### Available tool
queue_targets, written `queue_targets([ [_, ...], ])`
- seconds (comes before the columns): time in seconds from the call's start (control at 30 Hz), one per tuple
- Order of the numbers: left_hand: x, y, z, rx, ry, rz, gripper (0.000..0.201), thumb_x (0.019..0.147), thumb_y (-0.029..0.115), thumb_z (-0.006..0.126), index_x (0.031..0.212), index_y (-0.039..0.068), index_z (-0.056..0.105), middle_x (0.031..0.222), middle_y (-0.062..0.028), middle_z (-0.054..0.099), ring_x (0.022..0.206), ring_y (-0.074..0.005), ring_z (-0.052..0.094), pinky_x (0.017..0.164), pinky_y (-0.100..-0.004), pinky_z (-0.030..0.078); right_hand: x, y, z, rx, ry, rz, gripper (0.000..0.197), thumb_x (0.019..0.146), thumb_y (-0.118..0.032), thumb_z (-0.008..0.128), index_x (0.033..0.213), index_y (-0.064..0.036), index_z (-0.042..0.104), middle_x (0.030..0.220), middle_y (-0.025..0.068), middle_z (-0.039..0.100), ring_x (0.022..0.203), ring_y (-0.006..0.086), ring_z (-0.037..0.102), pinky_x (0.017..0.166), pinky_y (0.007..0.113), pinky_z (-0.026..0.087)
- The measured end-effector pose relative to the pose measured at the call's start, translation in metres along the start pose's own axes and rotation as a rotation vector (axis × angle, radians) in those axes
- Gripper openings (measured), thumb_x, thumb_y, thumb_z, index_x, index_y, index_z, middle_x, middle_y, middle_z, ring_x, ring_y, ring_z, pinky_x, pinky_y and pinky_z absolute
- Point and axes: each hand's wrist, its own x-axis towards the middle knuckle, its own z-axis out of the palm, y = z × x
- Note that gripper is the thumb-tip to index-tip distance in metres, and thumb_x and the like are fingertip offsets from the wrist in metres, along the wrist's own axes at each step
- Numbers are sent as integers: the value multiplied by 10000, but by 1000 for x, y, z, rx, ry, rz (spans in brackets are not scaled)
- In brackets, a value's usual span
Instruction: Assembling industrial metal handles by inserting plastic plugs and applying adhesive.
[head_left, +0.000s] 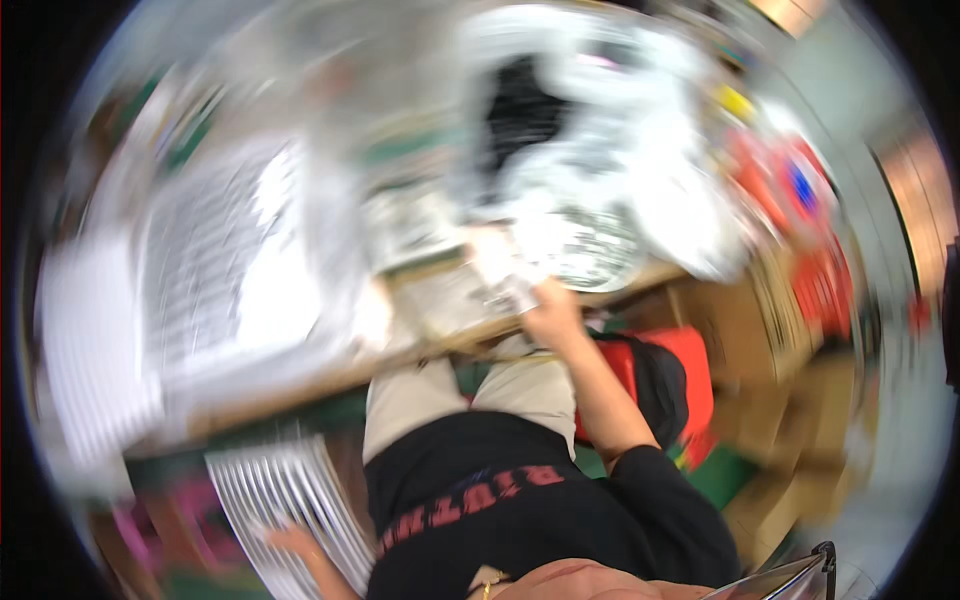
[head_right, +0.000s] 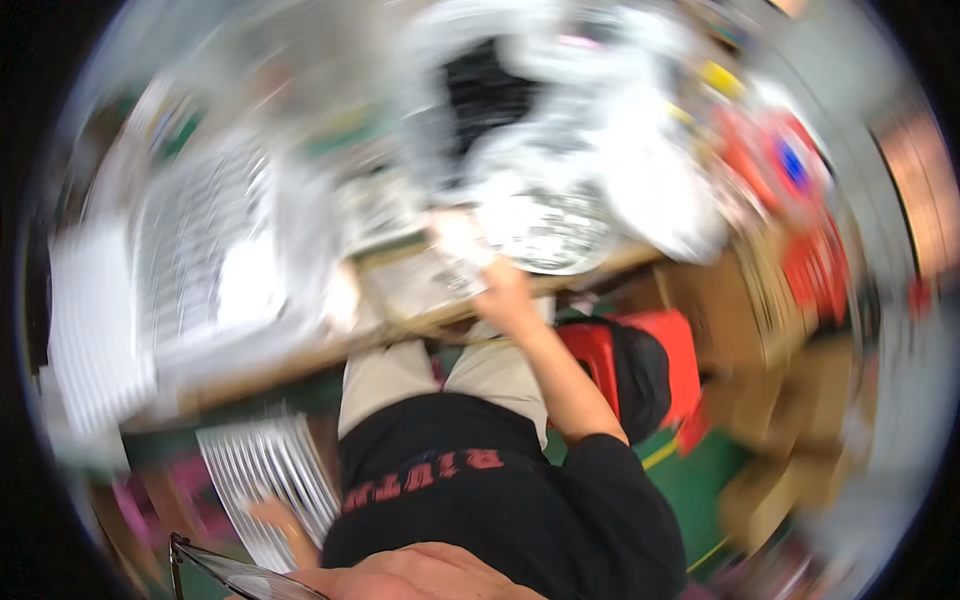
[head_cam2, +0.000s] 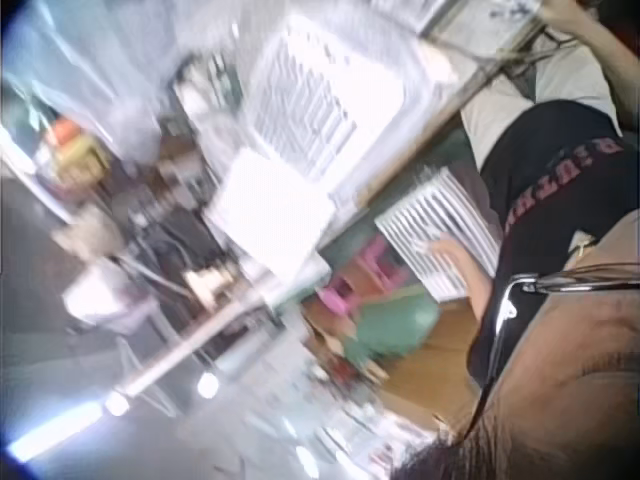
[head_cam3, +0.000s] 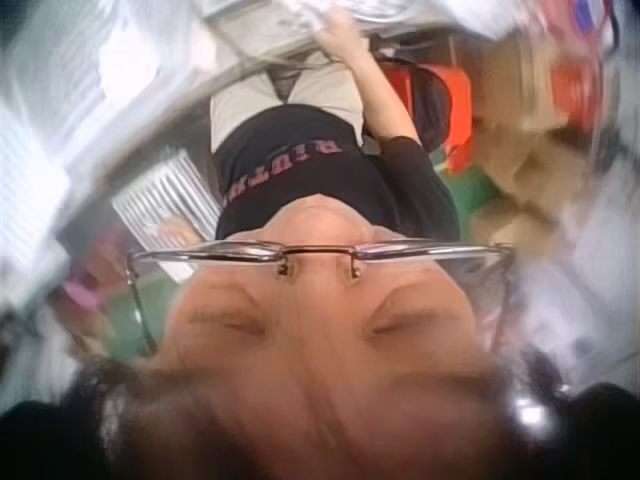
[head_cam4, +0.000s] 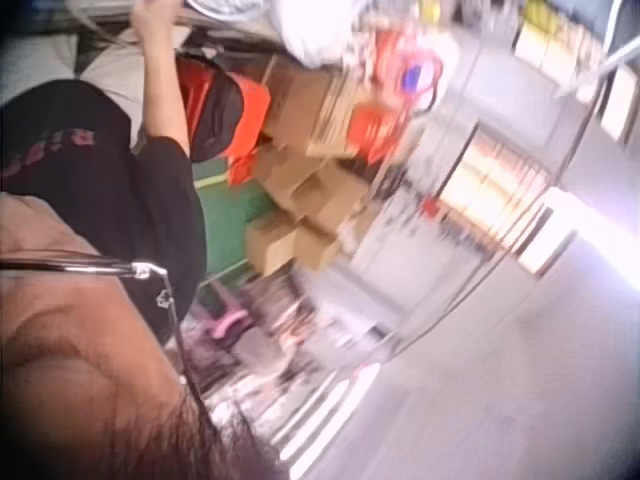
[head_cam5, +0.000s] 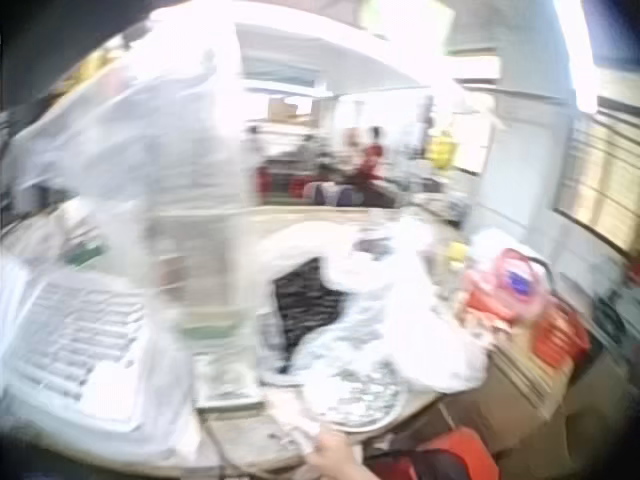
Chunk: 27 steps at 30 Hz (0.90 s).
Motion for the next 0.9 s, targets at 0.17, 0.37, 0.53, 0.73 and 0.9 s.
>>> queue_targets([
  [0.17, 93, 313, -68, -486, -79, 538, 471, 909, 189, 535, 1313, -9, 397, 1389, -269, 316, 1286, -389, 313, 1068, -458, 246, -26, 20, -135, -180, 420, 187, 268, 779, -185, 683, 1031, -98, 668, 803, 124, 634, 756, 305, 565, 707, 373, 449],
  [0.37, 52, 478, -86, -1000, -302, 1118, 528, 842, 144, 583, 1318, 36, 384, 1411, -223, 298, 1285, -402, 308, 1055, -502, 237, -72, 96, -341, -356, 1098, 314, 183, 825, -134, 619, 970, -34, 671, 912, 154, 671, 823, 221, 647, 740, 331, 490],
  [0.53, 13, 558, -75, -928, -338, 1309, 559, 855, 187, 561, 1348, 41, 340, 1415, -240, 281, 1276, -439, 280, 1060, -561, 174, -56, 189, -442, -750, 1021, 522, 200, 799, -167, 617, 955, -60, 681, 939, 185, 641, 821, 318, 621, 740, 372, 492],
  [0.73, 3, 569, -68, -728, -357, 1251, 648, 808, 319, 620, 1339, 63, 349, 1399, -245, 285, 1278, -442, 268, 1046, -618, 155, 4, 265, -524, -1044, 878, 669, 247, 813, -235, 573, 985, -103, 692, 1072, 130, 635, 982, 318, 593, 871, 423, 460],
  [0.9, -14, 581, -62, -539, -417, 1315, 720, 764, 413, 642, 1329, 73, 354, 1362, -240, 312, 1253, -444, 293, 1037, -640, 161, 21, 327, -570, -959, 870, 487, 326, 824, -217, 580, 1082, -27, 642, 1074, 219, 621, 1021, 343, 590, 924, 405, 436],
])
